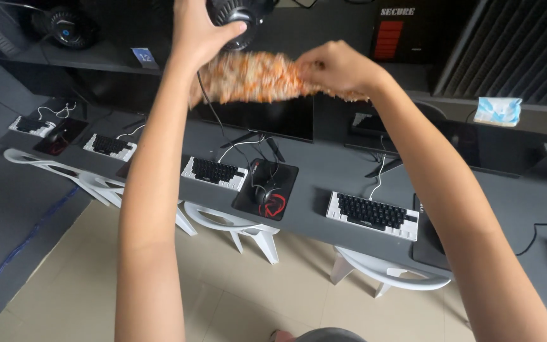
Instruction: The person uses a fluffy duster to wipe dust from computer towers, monitors, keyboards, and mousepads in a row of workstations. The person moves along the row, dusting each station's equipment and surfaces.
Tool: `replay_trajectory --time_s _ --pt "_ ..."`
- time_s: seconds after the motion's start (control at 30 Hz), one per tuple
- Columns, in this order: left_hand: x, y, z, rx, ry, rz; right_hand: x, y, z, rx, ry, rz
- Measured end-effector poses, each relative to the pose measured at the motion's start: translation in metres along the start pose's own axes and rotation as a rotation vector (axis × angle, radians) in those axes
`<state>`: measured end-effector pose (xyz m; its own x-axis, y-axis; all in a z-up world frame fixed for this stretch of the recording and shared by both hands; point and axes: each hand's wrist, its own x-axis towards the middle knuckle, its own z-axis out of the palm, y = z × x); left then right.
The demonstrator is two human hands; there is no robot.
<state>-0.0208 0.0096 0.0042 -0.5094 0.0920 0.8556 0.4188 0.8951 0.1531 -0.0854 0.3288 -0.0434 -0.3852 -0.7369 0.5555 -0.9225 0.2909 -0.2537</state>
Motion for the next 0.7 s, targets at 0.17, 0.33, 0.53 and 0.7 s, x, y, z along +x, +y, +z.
replay_trajectory --time_s 0.17,0.33,0.53,0.7 --pt "-0.004 0.017 0.024 0.049 -0.071 -0.031 -0.016 -0.05 -0.001 0.028 -0.307 0.199" --pt "-0.008 0.03 0.05 0.118 -0.116 -0.092 -0.039 -0.039 0.028 -0.164 -0.188 0.18" --pt "-0.008 0.027 0.066 0.129 0.029 -0.081 -0.062 -0.045 0.034 -0.118 -0.204 0.26" --pt "-0.03 0.017 0.074 0.081 0.174 -0.062 -0.09 -0.042 0.053 -0.127 -0.153 0.328"
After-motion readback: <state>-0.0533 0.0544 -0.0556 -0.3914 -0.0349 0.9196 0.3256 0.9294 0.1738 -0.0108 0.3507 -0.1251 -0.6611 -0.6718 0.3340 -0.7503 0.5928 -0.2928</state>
